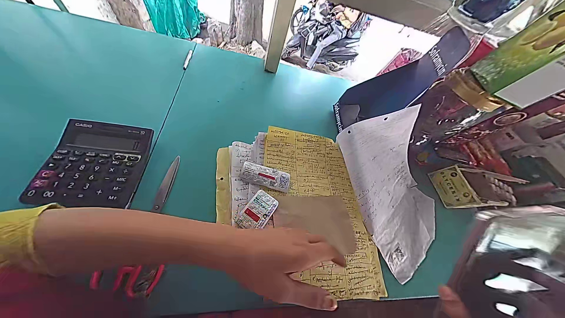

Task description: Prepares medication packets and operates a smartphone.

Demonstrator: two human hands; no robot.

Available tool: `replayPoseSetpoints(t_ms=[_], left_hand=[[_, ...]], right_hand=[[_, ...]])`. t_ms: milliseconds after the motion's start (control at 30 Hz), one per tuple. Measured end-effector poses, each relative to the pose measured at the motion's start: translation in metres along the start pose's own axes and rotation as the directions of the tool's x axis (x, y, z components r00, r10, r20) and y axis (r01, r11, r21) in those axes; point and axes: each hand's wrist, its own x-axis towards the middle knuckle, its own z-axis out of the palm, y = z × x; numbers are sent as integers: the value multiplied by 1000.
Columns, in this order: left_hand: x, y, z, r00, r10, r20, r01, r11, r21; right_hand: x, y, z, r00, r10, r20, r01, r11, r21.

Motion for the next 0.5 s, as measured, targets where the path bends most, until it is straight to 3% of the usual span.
replayPoseSetpoints(t_ms=[67, 167, 267, 367, 500], left_hand=[[11, -6, 10, 998, -63, -13, 58, 974, -217], [19, -10, 23, 993, -118, -4, 99, 856, -507], [20, -12, 34, 993, -97, -71, 24, 739, -673], [17, -16, 41, 962, -228, -151, 13, 588, -809], [23, -29, 38, 896, -429, -112, 48, 346, -937]], right_hand=[[-6, -13, 21, 993, -42, 114, 22, 984, 178], [-13, -28, 53, 970, -4, 242, -70, 953, 296], [-24, -43, 80, 971, 78, 225, -123, 973, 196], [-33, -51, 91, 969, 92, 230, -106, 993, 50], [-29, -35, 79, 968, -72, 242, 26, 982, 189]])
